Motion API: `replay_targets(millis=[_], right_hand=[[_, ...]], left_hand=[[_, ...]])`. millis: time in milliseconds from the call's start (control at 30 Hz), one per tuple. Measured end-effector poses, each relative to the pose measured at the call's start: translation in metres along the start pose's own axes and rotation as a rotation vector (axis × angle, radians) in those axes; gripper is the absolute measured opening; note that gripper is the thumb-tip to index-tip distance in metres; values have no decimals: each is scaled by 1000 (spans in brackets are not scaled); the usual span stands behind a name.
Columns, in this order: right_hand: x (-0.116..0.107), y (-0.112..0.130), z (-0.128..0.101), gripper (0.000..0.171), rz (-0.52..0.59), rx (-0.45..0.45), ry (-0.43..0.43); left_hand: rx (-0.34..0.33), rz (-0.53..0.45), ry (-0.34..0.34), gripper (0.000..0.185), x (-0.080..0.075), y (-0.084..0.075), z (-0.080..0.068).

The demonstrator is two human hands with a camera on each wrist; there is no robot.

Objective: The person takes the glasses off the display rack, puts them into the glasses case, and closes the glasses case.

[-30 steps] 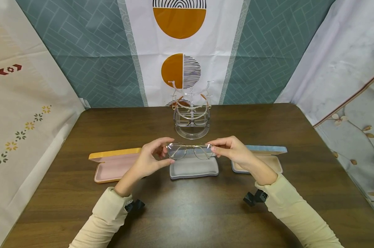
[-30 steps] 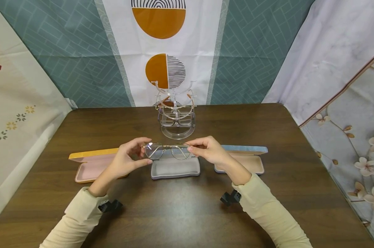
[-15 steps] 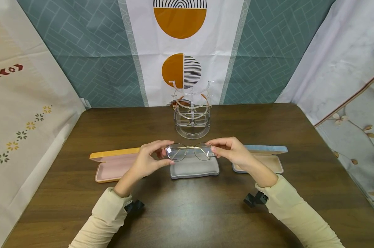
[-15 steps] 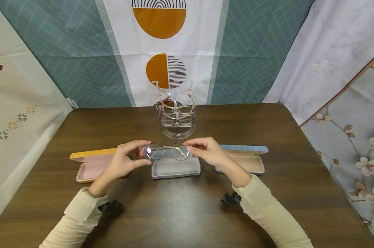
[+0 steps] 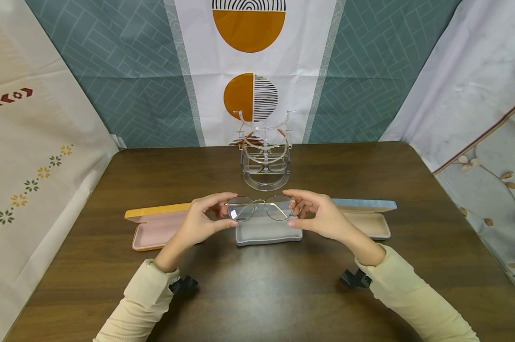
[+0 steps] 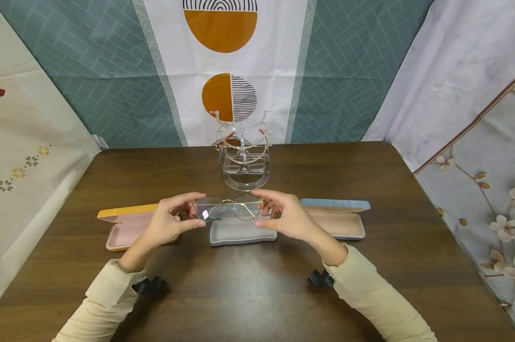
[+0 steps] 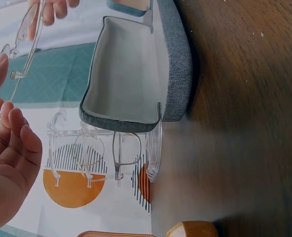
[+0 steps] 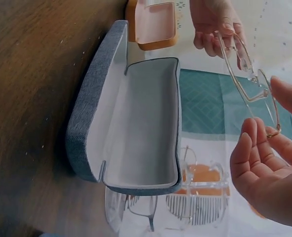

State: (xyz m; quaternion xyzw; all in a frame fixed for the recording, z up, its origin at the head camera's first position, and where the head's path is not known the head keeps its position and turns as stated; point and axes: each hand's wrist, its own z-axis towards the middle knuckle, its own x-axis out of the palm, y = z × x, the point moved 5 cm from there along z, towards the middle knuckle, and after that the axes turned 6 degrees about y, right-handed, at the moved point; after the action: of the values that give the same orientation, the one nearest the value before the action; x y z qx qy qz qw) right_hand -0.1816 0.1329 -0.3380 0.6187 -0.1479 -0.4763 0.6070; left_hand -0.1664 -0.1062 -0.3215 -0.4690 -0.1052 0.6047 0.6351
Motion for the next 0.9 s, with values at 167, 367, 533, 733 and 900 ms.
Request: replay_targets(millis=[167,367,533,733,900], right_hand=[[2,4,-1,65,-50,-89,-23],[7,3,0,61,-118,-180,-47],[15,7,2,57,-150,-217,-53],[24,30,6,52,-190,-245,-40],[29,17,10,53,-211,-234,-40]], left_hand=[[-14,3,10,51,-1,-2,0],[-43,4,29,51,-3,-1,-3],[-91,5,44,51,-6,1,-9],[-130,8,44,50,-11,4,-18],[-147,27,38,50,-15,6,-23]])
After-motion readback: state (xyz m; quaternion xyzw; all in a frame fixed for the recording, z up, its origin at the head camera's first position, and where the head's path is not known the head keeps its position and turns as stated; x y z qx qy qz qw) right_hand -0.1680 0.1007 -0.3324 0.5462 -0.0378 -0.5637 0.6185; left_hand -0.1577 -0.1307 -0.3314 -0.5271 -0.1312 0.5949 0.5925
